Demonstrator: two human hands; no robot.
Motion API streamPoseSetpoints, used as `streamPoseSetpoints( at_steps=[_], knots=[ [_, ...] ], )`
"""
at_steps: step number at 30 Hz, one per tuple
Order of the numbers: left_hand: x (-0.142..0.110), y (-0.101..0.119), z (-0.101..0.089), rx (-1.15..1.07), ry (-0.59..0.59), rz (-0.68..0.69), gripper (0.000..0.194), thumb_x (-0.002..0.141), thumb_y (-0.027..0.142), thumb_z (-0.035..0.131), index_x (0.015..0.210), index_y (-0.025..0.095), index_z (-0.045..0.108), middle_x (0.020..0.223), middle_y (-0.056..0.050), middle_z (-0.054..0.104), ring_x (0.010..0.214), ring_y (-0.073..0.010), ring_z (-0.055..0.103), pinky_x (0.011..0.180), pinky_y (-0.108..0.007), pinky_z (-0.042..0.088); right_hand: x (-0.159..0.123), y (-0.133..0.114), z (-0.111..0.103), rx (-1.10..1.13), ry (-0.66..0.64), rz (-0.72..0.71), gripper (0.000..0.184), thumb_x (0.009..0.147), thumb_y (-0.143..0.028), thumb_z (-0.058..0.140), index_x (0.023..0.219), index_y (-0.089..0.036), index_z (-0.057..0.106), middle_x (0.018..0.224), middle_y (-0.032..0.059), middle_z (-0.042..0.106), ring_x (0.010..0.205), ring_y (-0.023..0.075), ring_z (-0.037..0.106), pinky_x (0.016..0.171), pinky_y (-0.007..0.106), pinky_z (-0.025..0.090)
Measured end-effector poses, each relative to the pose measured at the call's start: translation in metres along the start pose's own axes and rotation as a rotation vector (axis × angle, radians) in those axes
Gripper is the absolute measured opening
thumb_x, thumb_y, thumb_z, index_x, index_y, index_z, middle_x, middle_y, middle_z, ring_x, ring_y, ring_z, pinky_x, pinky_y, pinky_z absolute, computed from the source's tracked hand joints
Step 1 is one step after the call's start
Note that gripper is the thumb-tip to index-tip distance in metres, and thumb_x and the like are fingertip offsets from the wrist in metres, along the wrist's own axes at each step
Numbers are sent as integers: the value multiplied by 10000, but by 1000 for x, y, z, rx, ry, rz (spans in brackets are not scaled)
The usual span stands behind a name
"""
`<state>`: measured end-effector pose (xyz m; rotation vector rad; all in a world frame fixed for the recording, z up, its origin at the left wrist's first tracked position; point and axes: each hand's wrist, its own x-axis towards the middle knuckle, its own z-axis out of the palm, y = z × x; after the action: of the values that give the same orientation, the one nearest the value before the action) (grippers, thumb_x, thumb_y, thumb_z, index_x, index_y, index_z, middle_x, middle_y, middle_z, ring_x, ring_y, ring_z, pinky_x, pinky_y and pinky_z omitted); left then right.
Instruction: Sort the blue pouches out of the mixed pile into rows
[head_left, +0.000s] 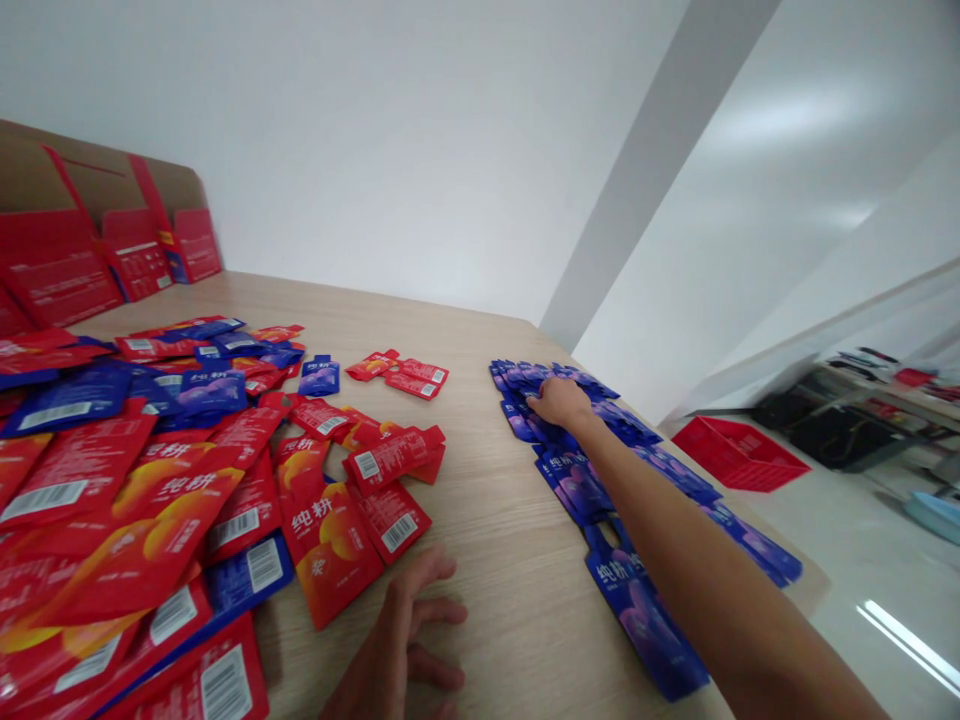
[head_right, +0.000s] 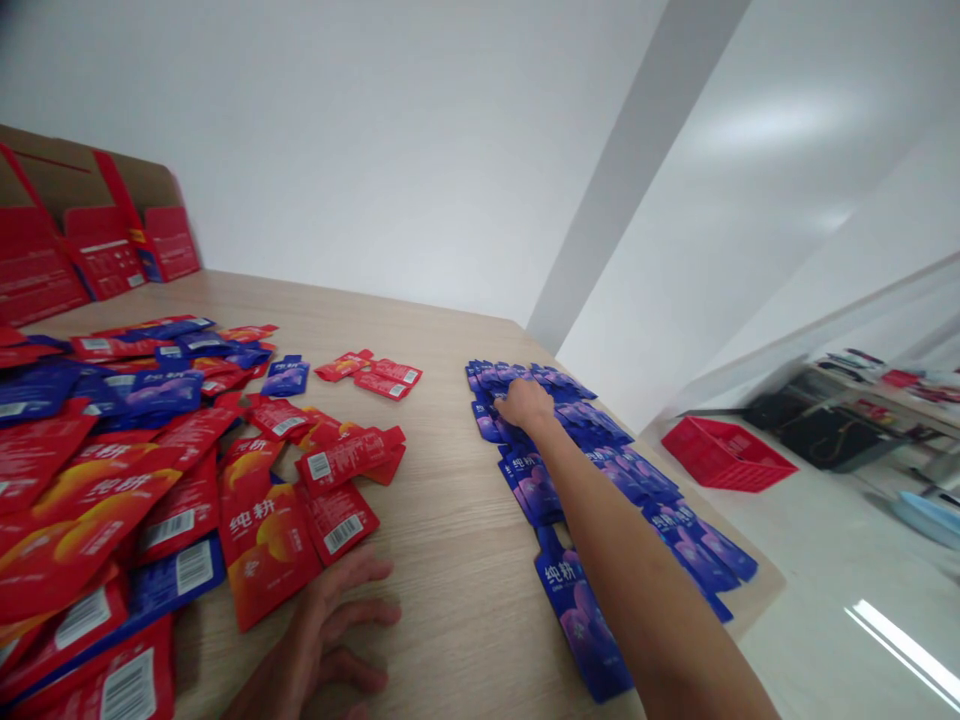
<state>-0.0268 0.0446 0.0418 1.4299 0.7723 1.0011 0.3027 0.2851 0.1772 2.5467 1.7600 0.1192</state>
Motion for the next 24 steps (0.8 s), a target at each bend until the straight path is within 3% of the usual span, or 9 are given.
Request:
streamPoseSetpoints(
  at_steps=[4, 7, 12, 14, 19, 21, 24],
  knots=[
    [1, -1, 2, 18, 31, -38, 899, 757, 156, 693, 1569, 378, 380, 1619, -152, 484, 1235, -334, 697, 772, -378, 650, -2, 1, -2, 8, 17, 9, 366, 1049, -465, 665, 1197, -144, 762, 1260, 160, 763, 1211, 300, 724, 1033, 473, 570],
    [0, 1, 1, 27, -1, -19, 862, 822, 210, 656, 1609, 396, 359, 1621, -138, 495, 1255, -337, 698, 820, -397, 654, -7, -1, -3, 14, 32, 1, 378, 1036, -459, 655, 1152, -128, 796, 1230, 226, 776, 1235, 348, 725, 1003, 449, 561],
    [0, 3, -1, 55, -21, -13, 847, 834, 234, 690, 1603, 354, 354, 1612, -152, 509, 1227, -321, 699, 805, -371, 652, -21, -21, -10, 26, 111, -84, 455, 1043, -474, 631, 1262, -93, 748, 1340, 303, 720, 1351, 431, 636, 1072, 576, 495],
    [1, 5, -4, 87, -54, 6, 839, 851, 225, 675, 1612, 341, 344, 1576, -156, 546, 1122, -286, 736, 825, -384, 649, -28, -40, -16, 58, 132, -187, 473, 1058, -461, 612, 1335, -90, 706, 1371, 294, 707, 1358, 417, 631, 1088, 548, 486],
    [-2, 10, -5, 213, -170, 87, 865, 849, 122, 643, 1645, 301, 356, 1409, -130, 641, 922, -206, 738, 897, -374, 622, -54, -115, -32, 158, 100, -587, 456, 1055, -397, 659, 1420, -123, 654, 1407, 195, 722, 1293, 278, 681, 1089, 327, 468],
    [-4, 6, 2, 262, -179, 108, 797, 836, 131, 667, 1590, 304, 473, 1442, -125, 641, 1009, -245, 734, 917, -371, 614, -62, -150, -36, 176, 72, -729, 422, 1046, -378, 682, 1398, -147, 669, 1410, 162, 727, 1285, 255, 682, 1077, 299, 465],
    [-4, -10, 17, 324, -165, 56, 525, 927, 206, 628, 1434, 340, 650, 1487, -100, 672, 1210, -311, 715, 996, -399, 597, -67, -204, -38, 176, 34, -849, 353, 1059, -346, 656, 1349, -147, 686, 1403, 156, 732, 1298, 263, 670, 1081, 329, 469]
  ],
)
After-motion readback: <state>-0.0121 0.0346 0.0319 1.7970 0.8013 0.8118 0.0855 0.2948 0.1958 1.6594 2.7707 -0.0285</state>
